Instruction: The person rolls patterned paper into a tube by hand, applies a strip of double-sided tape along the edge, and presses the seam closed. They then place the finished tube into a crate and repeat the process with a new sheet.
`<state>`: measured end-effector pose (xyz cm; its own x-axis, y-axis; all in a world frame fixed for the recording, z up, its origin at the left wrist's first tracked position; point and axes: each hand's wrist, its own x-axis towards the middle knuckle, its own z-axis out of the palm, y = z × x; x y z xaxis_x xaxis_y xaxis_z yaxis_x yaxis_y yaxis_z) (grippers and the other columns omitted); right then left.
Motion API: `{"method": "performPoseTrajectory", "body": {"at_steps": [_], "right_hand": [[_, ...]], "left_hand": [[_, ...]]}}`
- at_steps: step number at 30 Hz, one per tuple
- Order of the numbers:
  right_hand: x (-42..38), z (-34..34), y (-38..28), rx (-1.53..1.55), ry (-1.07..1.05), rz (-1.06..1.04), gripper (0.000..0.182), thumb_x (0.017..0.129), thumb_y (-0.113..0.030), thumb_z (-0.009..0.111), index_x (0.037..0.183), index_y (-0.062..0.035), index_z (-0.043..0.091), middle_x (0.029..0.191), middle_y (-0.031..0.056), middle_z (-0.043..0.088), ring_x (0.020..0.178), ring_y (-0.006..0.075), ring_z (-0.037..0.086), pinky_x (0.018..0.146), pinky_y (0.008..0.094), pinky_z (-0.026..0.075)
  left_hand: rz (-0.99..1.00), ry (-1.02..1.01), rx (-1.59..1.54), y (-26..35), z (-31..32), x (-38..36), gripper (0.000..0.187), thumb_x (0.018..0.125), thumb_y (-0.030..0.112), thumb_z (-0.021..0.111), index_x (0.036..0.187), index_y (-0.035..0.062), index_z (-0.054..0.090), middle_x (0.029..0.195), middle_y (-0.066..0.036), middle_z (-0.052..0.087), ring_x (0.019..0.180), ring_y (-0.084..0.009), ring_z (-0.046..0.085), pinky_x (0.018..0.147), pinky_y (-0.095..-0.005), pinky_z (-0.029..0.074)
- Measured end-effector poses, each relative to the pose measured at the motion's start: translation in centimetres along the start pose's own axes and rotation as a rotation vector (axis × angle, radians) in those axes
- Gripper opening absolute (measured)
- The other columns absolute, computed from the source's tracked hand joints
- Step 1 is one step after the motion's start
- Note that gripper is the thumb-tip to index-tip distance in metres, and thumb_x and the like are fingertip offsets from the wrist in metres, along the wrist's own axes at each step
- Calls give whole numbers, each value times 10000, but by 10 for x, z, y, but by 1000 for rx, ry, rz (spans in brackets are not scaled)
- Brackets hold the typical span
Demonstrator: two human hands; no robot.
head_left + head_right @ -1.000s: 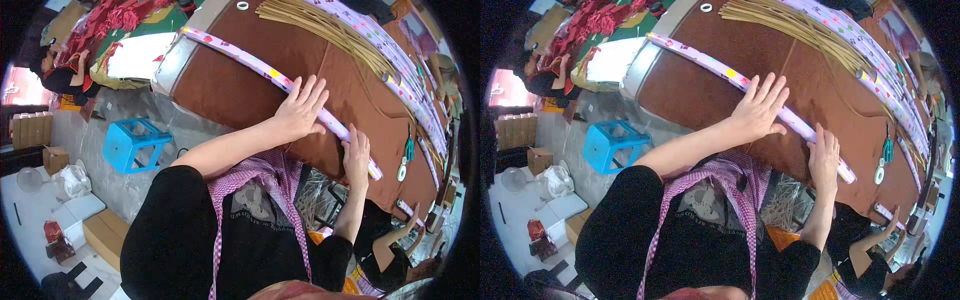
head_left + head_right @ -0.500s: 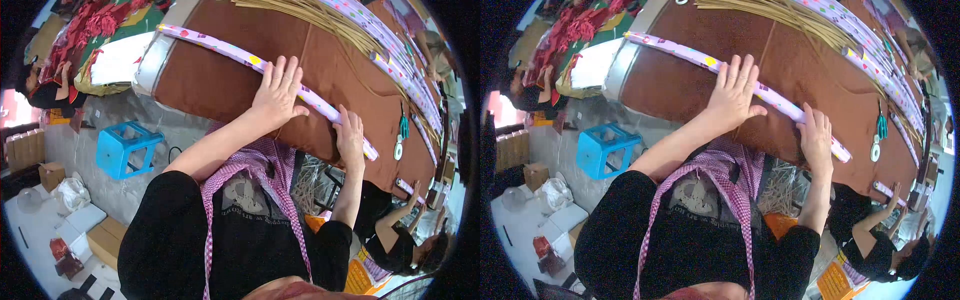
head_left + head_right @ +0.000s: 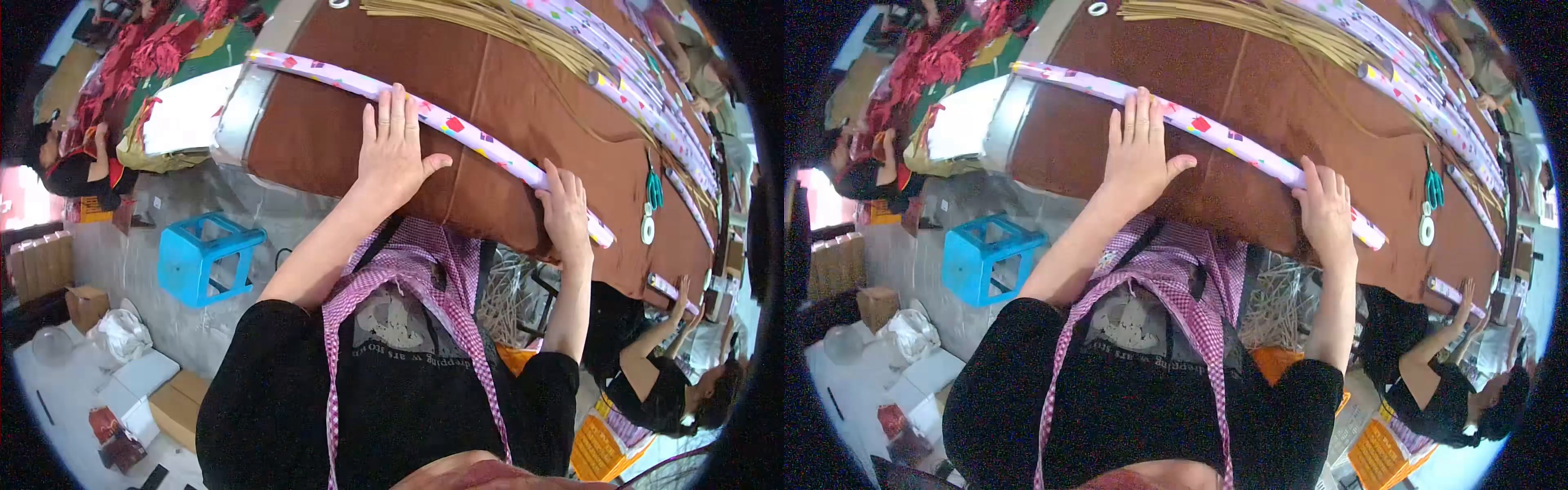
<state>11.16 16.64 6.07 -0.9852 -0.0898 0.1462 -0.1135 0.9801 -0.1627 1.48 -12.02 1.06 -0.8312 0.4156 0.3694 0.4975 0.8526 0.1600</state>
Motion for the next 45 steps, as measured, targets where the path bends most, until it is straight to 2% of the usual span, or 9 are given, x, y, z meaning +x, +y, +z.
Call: {"method": "performPoseTrajectory", "body": {"at_steps": [6,9,15,20,31,33,40,42,45], "right_hand": [[-1,2,2,17,2,-1,454,912,-82,580,1354,-13,503,1194,182,554,1119,368,508,986,456,415],[-1,0,0,20,-1,0,456,909,-76,578,1353,-6,500,1196,183,553,1114,369,507,987,458,414],[-3,4,2,40,6,-32,468,914,-67,579,1369,-9,487,1194,186,549,1096,377,505,970,471,414],[-3,4,5,4,12,-49,464,922,-76,583,1371,-12,482,1175,188,549,1085,385,505,954,471,420],[-2,0,0,27,-1,-5,444,927,-77,578,1358,-11,495,1193,179,551,1113,374,503,976,461,418],[-3,0,-1,37,-3,3,438,926,-75,576,1354,-16,502,1196,177,552,1115,375,503,980,460,414],[-3,-4,-3,30,-10,-7,426,936,-85,562,1344,12,494,1191,188,550,1112,381,504,974,462,415],[-5,-4,-3,37,-13,-30,420,941,-92,554,1340,21,489,1193,197,545,1115,385,505,974,462,415],[-13,-2,-5,-6,-33,11,414,941,-101,556,1333,18,492,1183,197,545,1109,385,508,973,458,419]], "left_hand": [[-142,-134,55,-34,-14,-25,1021,857,663,527,1432,-152,308,1551,-330,201,1445,-454,206,1179,-564,135],[-229,-37,-16,-50,-22,-20,1004,881,636,530,1442,-156,272,1553,-335,187,1444,-474,193,1177,-572,126],[-310,244,-193,-39,-11,83,1047,872,632,565,1459,-162,218,1555,-370,116,1453,-526,80,1181,-587,78],[-441,183,-181,-42,21,108,1011,902,641,512,1488,-125,211,1590,-316,67,1467,-508,17,1178,-600,32],[-481,228,-186,-62,28,92,937,941,625,441,1490,-108,241,1585,-321,98,1480,-479,8,1182,-589,28],[-445,180,-199,-63,24,90,902,969,599,414,1501,-98,205,1588,-327,38,1477,-487,-30,1178,-601,17],[-296,199,-227,-75,26,86,870,953,614,428,1505,-42,279,1603,-282,76,1480,-479,10,1171,-617,45],[-279,107,-181,-76,25,89,821,977,594,403,1515,-10,266,1611,-271,43,1477,-491,-25,1173,-607,20],[-238,108,-206,-73,28,101,854,957,633,398,1501,-21,314,1605,-276,85,1476,-493,1,1165,-627,39]]}}
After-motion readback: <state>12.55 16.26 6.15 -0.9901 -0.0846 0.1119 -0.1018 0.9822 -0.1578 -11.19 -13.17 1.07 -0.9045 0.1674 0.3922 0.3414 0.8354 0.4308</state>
